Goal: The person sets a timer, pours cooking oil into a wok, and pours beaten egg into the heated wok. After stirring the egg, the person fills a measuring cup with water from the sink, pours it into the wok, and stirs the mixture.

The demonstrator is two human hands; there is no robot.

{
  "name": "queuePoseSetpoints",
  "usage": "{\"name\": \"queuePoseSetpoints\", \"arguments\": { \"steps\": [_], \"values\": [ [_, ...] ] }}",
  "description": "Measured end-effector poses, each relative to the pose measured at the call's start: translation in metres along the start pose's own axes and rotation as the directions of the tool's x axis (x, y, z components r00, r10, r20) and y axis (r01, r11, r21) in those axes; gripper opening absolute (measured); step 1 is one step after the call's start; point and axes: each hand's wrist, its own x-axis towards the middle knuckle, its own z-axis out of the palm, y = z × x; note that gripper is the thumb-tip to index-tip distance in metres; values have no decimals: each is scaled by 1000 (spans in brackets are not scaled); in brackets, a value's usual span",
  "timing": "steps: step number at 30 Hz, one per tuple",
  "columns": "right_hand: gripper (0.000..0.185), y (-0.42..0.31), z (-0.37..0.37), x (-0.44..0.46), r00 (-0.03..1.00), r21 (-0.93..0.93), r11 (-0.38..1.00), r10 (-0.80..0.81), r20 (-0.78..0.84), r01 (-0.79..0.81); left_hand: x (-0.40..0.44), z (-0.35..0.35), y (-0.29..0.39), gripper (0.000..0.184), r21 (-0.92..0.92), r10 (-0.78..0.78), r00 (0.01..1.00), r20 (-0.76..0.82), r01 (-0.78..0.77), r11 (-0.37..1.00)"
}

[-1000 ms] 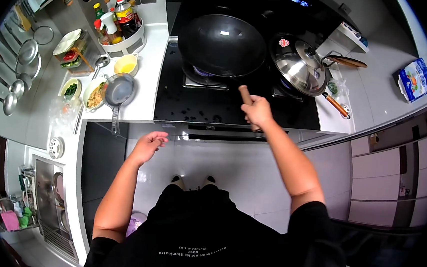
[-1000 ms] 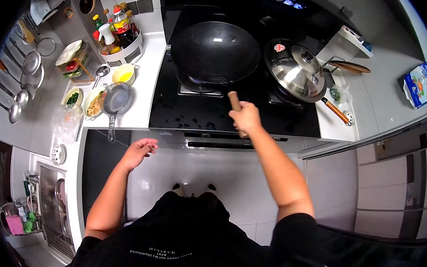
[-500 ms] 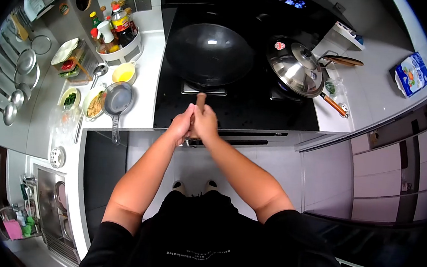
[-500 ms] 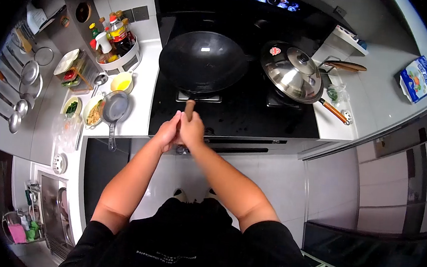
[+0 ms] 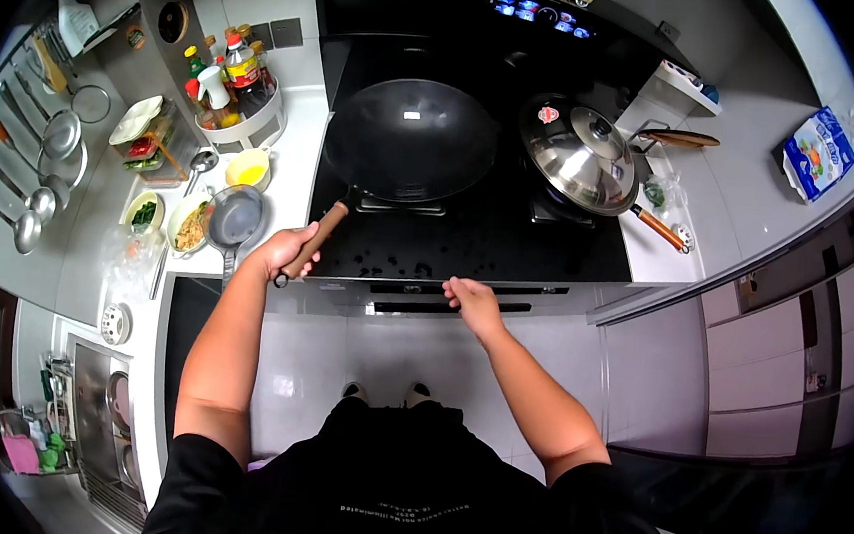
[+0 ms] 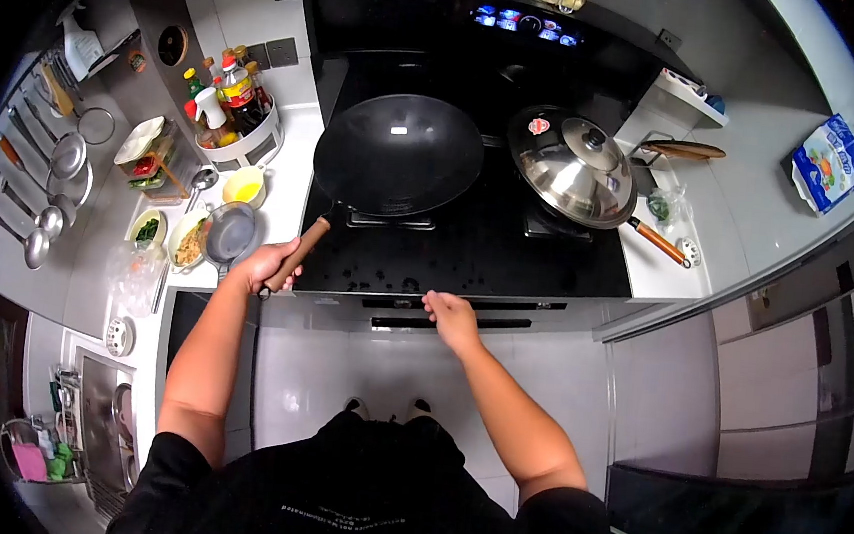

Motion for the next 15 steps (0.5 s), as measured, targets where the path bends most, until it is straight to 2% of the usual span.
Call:
{"name": "queuePoseSetpoints", "arguments": {
  "steps": [2,4,6,8,10,11,12,14,15],
  "values": [
    [32,-10,-3,-8,999,-6,999,44,7,-44,5,-2,1,39,26,85,994,-64,-83,996],
    [31,-16,-7,-10,997,29,998,58,44,-59,6,3,-2,40,89,112,989,-101,-103,991],
    [31,-27,-9,-8,997,83,996,11,74,-17,7,6,-9,41,191,195,964,-183,-159,969],
    [31,-37,-12,-3,997,114,993,-28,78,19,11,10,-20,42,340,336,900,-279,-235,911],
    [31,-49,-13,7,996,113,992,-56,73,47,-1,26,-25,40,311,446,768,-460,-331,891],
    [30,-58,-10,9,997,110,992,-64,34,60,-8,32,-28,38,309,468,720,-512,-354,883],
    [30,-58,-9,18,994,113,990,-93,60,86,-18,36,-30,36,308,482,663,-573,-371,876],
    [32,-58,7,38,977,124,983,-154,151,135,-28,34,-50,31,298,512,610,-604,-424,856],
    [39,-72,19,39,976,85,985,-163,142,152,-46,41,-48,28,278,486,608,-627,-408,870]
  ]
}}
